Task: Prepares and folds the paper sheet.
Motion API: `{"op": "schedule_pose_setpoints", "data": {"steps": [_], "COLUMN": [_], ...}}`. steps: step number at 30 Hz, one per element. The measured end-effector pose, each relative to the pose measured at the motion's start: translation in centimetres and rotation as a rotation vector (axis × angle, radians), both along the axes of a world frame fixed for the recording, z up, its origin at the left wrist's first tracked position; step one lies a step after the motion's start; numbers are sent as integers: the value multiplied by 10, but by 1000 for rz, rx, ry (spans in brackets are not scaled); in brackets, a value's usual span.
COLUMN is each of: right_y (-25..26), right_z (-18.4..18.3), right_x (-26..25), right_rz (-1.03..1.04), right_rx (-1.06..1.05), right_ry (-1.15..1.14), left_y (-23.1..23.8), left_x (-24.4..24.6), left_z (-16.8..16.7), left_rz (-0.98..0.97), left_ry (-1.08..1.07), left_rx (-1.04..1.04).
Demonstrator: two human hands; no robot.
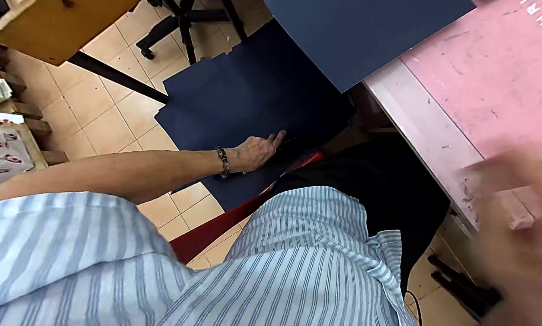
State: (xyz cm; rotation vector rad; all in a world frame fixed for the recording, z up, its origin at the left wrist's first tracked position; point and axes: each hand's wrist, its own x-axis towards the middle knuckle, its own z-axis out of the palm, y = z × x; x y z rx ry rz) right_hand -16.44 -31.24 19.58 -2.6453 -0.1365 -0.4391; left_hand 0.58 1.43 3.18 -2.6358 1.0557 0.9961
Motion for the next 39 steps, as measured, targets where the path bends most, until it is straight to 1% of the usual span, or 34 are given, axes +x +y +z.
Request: {"op": "schedule_pose_setpoints", "data": {"steps": [1, 2, 3, 4, 5, 6, 8, 10, 12, 13, 14, 15, 18, 20, 23, 25, 27, 29, 31, 33, 34, 37, 39], "right_y": [25, 44, 55, 60, 60, 60, 61, 62, 68, 72, 77, 81, 93, 108, 146, 172, 188, 193, 185, 170, 161, 128, 101], "right_z": [-16, -35, -55, -75, -95, -115, -145, -164, -168, -168, -166, -164, -150, -127, -98, -88, -87, -87, -75, -53, -41, -5, 21], "right_x": [6, 14, 24, 37, 54, 72, 113, 144, 164, 172, 180, 185, 190, 186, 167, 144, 119, 100, 91, 84, 80, 69, 56], "right_rz": [169, 284, 328, 292, 186, 39, -211, -278, -342, -367, -368, -332, -94, 42, 196, 309, 428, 519, 613, 684, 694, 650, 572], "right_rx": [27, 85, 144, 211, 287, 369, 536, 722, 1026, 1110, 1097, 1008, 658, 457, 154, 60, 33, 68, 140, 267, 316, 415, 489], "right_ry": [-14, 79, 248, 429, 542, 577, 539, 555, 764, 841, 870, 867, 818, 845, 837, 777, 586, 339, 185, 103, 39, -181, -275], "left_y": [8, 18, 29, 40, 49, 57, 69, 77, 83, 83, 83, 83, 82, 77, 66, 64, 67, 72, 72, 69, 68, 69, 58], "left_x": [2, 3, 1, -4, -7, -10, -12, -18, -25, -27, -29, -31, -35, -37, -40, -45, -54, -64, -72, -77, -78, -76, -69], "left_z": [6, 10, 13, 14, 16, 17, 21, 20, 14, 10, 7, 3, -11, -19, -29, -35, -31, -18, 9, 38, 48, 56, 77], "left_rz": [-5, -15, -28, -39, -43, -47, -29, -13, -7, -9, -5, 5, 34, 115, 277, 289, 221, 114, 32, -57, -115, -254, -310], "left_ry": [-14, -39, -69, -104, -137, -158, -127, -95, -83, -96, -99, -87, -1, 78, 201, 195, 146, 45, -41, -132, -233, -643, -765], "left_rx": [-15, -42, -89, -152, -205, -237, -253, -295, -346, -372, -385, -391, -378, -352, -305, -283, -265, -335, -411, -466, -516, -641, -694]}}
